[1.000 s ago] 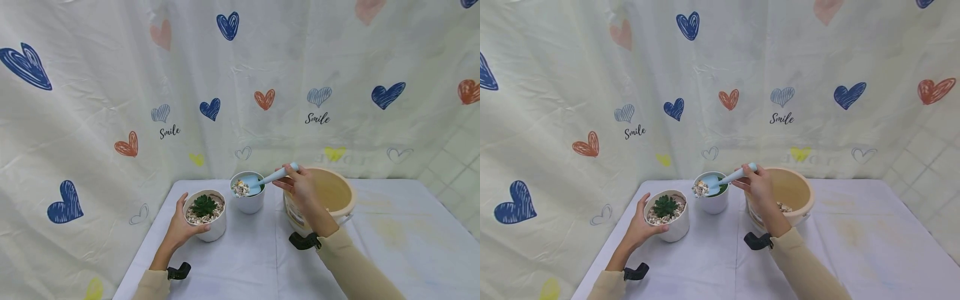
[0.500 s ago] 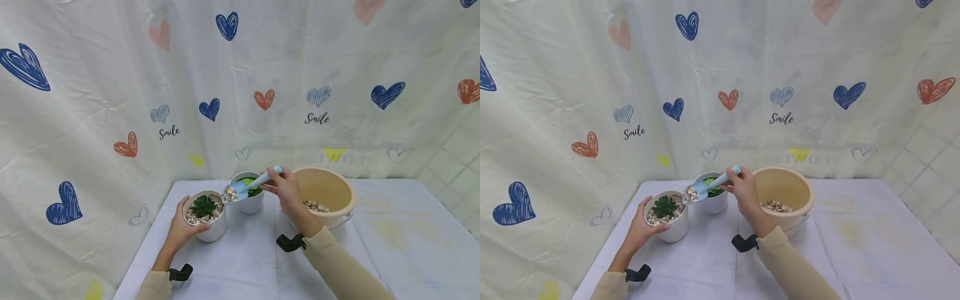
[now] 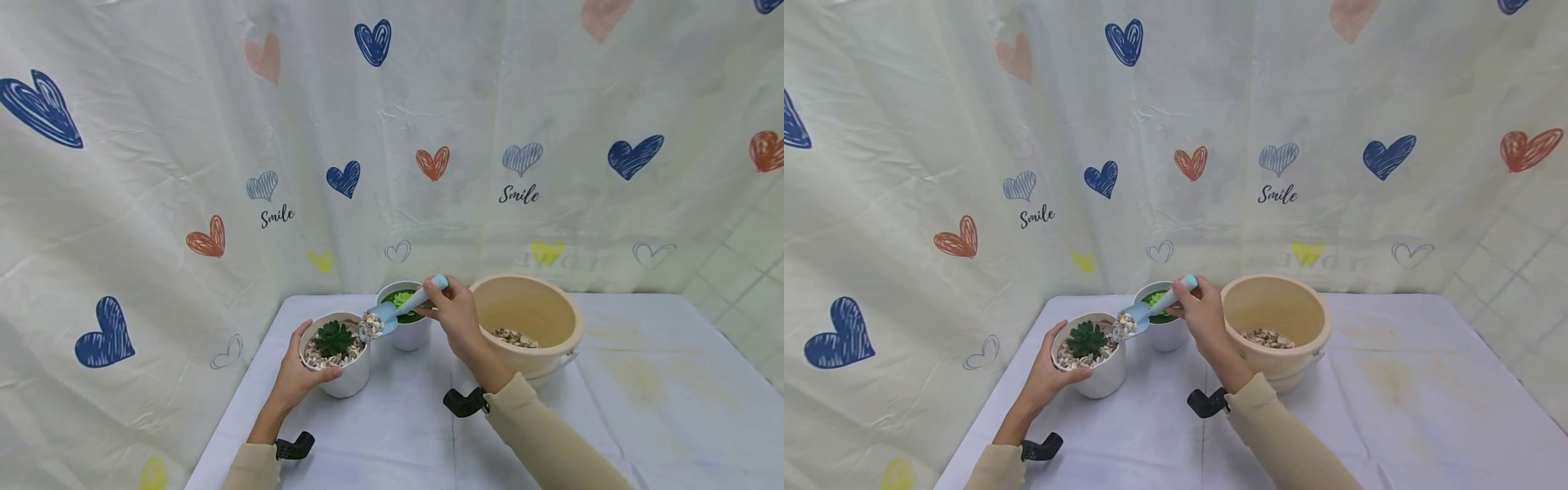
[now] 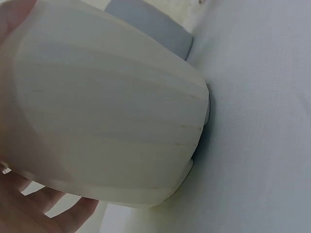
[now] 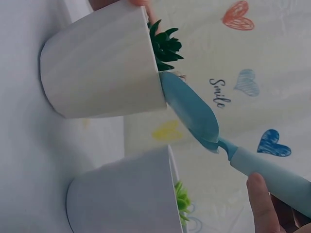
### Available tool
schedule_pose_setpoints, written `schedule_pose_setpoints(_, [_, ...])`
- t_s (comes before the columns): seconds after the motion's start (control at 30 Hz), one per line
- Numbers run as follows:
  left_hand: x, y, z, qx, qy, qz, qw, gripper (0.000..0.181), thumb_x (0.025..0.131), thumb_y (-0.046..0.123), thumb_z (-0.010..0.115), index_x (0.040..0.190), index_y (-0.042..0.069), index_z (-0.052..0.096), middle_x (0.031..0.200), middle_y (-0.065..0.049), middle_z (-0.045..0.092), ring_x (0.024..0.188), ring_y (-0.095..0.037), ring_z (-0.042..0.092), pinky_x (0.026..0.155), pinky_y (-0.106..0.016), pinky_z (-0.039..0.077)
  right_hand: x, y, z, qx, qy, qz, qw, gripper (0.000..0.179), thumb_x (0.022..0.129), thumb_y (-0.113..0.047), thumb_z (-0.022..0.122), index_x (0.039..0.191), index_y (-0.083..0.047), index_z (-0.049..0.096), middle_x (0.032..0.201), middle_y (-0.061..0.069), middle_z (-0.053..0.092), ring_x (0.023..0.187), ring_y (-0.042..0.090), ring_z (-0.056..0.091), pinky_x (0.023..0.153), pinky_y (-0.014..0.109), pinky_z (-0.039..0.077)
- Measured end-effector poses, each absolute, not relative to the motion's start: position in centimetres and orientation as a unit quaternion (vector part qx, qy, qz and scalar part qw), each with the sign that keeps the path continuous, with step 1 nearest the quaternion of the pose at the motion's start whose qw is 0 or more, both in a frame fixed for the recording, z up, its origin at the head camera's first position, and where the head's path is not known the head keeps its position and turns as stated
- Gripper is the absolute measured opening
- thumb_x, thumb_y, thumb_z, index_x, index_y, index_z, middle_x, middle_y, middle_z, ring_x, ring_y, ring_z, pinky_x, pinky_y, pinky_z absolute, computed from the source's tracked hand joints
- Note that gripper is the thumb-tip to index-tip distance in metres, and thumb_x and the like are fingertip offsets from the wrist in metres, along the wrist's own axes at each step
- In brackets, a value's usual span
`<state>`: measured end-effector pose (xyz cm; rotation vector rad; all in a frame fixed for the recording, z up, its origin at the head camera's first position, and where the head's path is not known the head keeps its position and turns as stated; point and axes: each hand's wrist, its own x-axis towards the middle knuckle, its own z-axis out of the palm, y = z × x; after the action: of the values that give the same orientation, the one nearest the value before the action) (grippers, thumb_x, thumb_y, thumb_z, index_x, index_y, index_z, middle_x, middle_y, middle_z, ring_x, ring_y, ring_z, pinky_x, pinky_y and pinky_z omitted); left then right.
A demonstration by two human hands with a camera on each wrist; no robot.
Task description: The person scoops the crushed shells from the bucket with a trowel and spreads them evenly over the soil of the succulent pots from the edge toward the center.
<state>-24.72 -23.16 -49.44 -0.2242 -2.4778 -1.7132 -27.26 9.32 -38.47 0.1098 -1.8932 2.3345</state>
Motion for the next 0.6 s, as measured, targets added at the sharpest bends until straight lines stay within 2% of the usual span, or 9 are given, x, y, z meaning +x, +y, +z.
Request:
schedule_pose_setpoints(0.07, [-24.72,-23.21,-49.46,-0.076,-0.817,-0.568,0.058,0.115,0.073,0.02,0.093,0.16,0.037,0.021,0.16,-0.011,0.037,0.146,-0.036,0.041,0.11,-0.052,0.042,-27.18,9.15,-38.42,0.042,-0.628,0.774,0.069,0.022,0.104,-0.016,0.061,0.116,0.002,0.061,0.111,0.019,0.069,0.09,0.022,0.072,0.081,0.035,0.063])
schedule_pose_setpoints(0.23, [-24.79,-23.22,-49.4,-0.083,-0.813,-0.574,0.051,0.114,0.074,0.019,0.093,0.16,0.036,0.02,0.161,-0.011,0.035,0.146,-0.037,0.04,0.109,-0.05,0.043,-26.99,8.91,-38.2,0.045,-0.632,0.77,0.071,0.019,0.103,-0.015,0.061,0.116,-0.001,0.062,0.113,0.019,0.067,0.09,0.021,0.071,0.081,0.035,0.063])
schedule_pose_setpoints(0.47, [-24.89,-23.46,-49.43,-0.087,-0.801,-0.591,0.034,0.112,0.075,0.016,0.091,0.16,0.039,0.02,0.163,-0.01,0.031,0.146,-0.037,0.039,0.107,-0.043,0.044,-27.03,8.93,-38.24,0.051,-0.633,0.769,0.072,0.021,0.103,-0.015,0.062,0.117,-0.001,0.062,0.112,0.015,0.065,0.092,0.021,0.071,0.083,0.037,0.062])
schedule_pose_setpoints(0.6, [-24.95,-23.61,-49.2,-0.095,-0.793,-0.602,0.017,0.114,0.076,0.015,0.09,0.161,0.035,0.018,0.162,-0.011,0.03,0.145,-0.037,0.039,0.106,-0.038,0.045,-27.01,8.97,-38.27,0.057,-0.631,0.77,0.074,0.022,0.102,-0.015,0.063,0.117,0.0,0.062,0.107,0.01,0.065,0.092,0.022,0.07,0.084,0.04,0.062])
